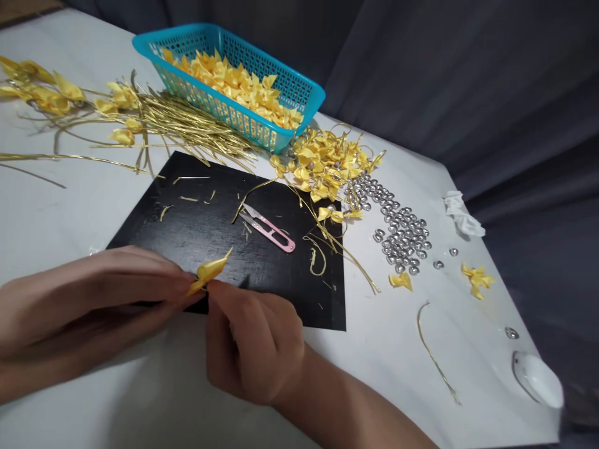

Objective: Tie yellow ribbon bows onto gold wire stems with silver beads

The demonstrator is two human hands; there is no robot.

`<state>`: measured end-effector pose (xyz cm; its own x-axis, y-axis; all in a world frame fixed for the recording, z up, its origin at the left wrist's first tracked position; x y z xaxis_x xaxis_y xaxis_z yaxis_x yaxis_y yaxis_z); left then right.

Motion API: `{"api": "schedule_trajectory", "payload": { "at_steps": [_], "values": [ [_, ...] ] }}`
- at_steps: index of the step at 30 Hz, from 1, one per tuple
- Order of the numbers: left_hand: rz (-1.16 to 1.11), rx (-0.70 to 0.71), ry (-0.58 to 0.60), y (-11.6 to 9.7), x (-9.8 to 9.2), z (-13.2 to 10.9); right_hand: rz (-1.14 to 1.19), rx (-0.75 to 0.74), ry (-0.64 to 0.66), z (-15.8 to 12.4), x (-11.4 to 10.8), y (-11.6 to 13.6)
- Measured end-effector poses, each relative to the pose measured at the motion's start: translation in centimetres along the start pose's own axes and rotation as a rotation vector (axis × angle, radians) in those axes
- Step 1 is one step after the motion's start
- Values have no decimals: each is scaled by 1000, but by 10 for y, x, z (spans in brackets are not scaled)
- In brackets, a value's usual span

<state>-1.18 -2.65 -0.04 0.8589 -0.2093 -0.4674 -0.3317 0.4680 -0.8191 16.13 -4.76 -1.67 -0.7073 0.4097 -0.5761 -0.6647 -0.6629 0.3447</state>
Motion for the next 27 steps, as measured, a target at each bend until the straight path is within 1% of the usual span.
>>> {"api": "schedule_trajectory", "payload": {
  "at_steps": [3, 4, 5, 7, 9, 11, 13, 16, 19, 21, 22, 24, 27],
  "values": [
    [109, 87, 6, 3, -2, 4, 19, 37, 53, 0, 0, 0],
    [149, 97, 13, 5, -2, 5, 26, 46, 67, 0, -1, 1],
    [148, 139, 1, 6, -2, 6, 32, 67, 82, 0, -1, 3],
    [158, 185, 25, 7, -2, 6, 56, 137, 112, 1, -3, 6],
    [178, 195, 32, 5, -2, 5, 109, 224, 143, 2, -3, 10],
    [208, 202, 24, 4, -3, 4, 226, 327, 148, 2, -1, 13],
    [229, 244, 22, 3, -4, 4, 377, 437, 135, 1, 2, 15],
    [266, 293, 54, 6, -4, 3, 563, 573, 99, -1, 7, 15],
    [300, 273, 27, 9, 1, 2, 678, 680, 117, -2, 10, 14],
    [283, 250, -95, 9, 5, -1, 716, 719, 151, -3, 11, 13],
    [268, 236, -117, 9, 7, -1, 725, 725, 162, -3, 11, 12],
    [257, 220, -141, 8, 9, -2, 734, 717, 174, -2, 11, 11],
    [225, 212, -107, 4, 3, -1, 754, 679, 169, -2, 12, 10]
  ]
}}
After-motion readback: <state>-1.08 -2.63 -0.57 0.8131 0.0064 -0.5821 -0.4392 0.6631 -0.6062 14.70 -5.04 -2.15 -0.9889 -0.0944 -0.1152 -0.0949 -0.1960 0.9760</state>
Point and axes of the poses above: each hand's wrist, its own z-axis towards the middle knuckle, its own x-axis out of the palm, y = z × x, the point moved 1 cm from there along z, towards the middle knuckle, and after that the axes turned 1 degree about y, right-handed, at the moved point
